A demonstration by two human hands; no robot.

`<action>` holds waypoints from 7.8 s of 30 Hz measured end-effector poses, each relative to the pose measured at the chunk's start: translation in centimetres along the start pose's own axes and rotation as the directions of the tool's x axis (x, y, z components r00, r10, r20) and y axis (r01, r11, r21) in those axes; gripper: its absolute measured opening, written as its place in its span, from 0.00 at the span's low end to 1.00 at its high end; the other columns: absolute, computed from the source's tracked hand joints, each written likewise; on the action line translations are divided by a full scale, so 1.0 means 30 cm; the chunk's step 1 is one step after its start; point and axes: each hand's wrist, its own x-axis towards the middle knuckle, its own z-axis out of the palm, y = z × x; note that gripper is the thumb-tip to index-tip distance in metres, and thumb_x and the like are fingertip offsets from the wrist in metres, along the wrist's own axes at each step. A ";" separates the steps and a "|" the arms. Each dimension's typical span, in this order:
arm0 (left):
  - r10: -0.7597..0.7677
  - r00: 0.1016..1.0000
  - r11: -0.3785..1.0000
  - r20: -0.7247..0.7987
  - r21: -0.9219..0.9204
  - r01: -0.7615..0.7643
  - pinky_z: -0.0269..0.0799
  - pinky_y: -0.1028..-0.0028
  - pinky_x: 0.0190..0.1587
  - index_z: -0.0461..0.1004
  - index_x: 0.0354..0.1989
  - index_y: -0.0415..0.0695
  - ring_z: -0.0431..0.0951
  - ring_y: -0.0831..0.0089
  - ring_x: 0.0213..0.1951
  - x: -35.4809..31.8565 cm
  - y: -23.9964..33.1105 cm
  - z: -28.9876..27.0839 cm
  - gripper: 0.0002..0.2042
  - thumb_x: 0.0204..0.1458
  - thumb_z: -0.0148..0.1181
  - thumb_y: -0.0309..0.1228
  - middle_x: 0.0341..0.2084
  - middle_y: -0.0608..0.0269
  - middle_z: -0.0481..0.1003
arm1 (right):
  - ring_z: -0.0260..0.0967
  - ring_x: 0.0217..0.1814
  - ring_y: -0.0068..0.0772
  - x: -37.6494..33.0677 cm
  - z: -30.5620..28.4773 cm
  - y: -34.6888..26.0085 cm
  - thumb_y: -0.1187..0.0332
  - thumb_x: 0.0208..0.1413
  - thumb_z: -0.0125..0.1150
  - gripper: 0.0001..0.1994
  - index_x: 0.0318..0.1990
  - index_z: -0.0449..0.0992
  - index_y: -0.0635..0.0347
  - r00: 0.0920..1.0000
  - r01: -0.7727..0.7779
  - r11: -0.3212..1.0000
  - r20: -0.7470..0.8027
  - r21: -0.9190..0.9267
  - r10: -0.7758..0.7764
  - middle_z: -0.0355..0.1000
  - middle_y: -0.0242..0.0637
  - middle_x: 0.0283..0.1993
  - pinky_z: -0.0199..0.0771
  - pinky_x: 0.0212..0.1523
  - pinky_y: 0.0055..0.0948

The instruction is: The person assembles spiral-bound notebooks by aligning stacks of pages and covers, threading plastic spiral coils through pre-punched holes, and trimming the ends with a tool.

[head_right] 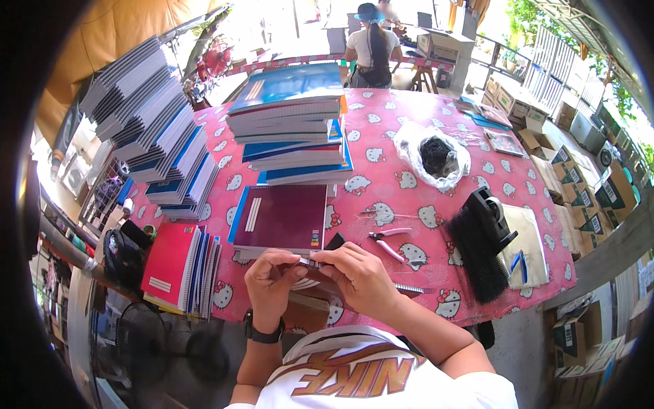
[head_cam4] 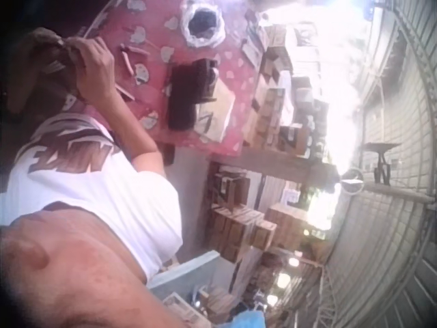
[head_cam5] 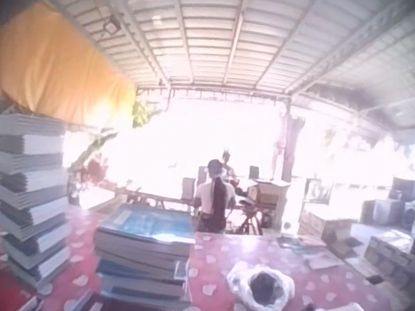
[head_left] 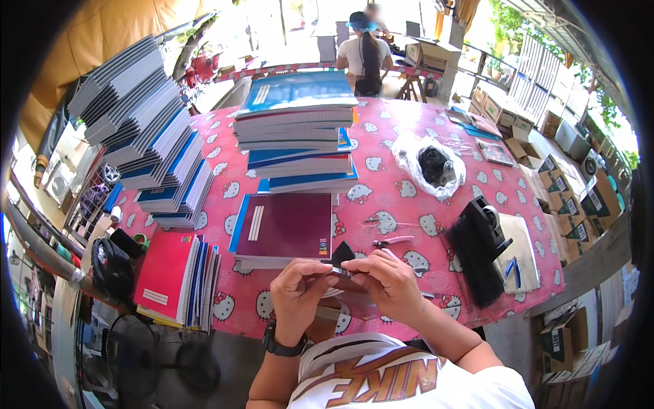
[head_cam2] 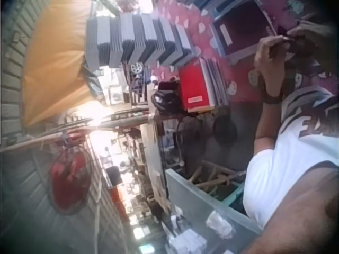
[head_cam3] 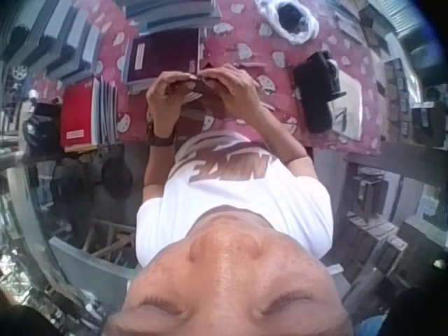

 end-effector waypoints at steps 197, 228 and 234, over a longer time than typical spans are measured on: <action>0.043 0.996 0.394 0.082 0.915 -0.092 0.73 0.61 0.28 0.68 0.47 0.43 0.77 0.54 0.28 0.254 -0.345 -0.283 0.13 0.54 0.44 0.27 0.30 0.54 0.76 | 0.68 0.20 0.26 -0.066 0.395 0.619 0.77 0.55 0.49 0.12 0.46 0.61 0.59 0.499 -0.611 -0.040 0.424 0.790 0.756 0.69 0.39 0.33 0.68 0.16 0.21; -0.152 0.987 0.985 -0.057 -0.090 0.147 0.66 0.80 0.44 0.70 0.43 0.38 0.72 0.82 0.39 0.002 -0.182 -0.420 0.10 0.53 0.56 0.22 0.36 0.67 0.75 | 0.75 0.33 0.30 -0.369 0.171 0.289 0.82 0.48 0.59 0.08 0.38 0.75 0.64 0.915 -0.395 0.783 0.132 0.479 0.381 0.75 0.37 0.35 0.73 0.33 0.23; -0.185 0.975 0.977 -0.123 -0.134 0.169 0.66 0.78 0.45 0.71 0.44 0.39 0.72 0.82 0.39 -0.080 -0.210 -0.441 0.11 0.52 0.57 0.23 0.36 0.67 0.75 | 0.74 0.36 0.39 -0.325 0.187 0.279 0.76 0.43 0.66 0.13 0.39 0.76 0.59 0.994 -0.102 0.995 0.033 0.008 0.102 0.75 0.38 0.37 0.72 0.36 0.30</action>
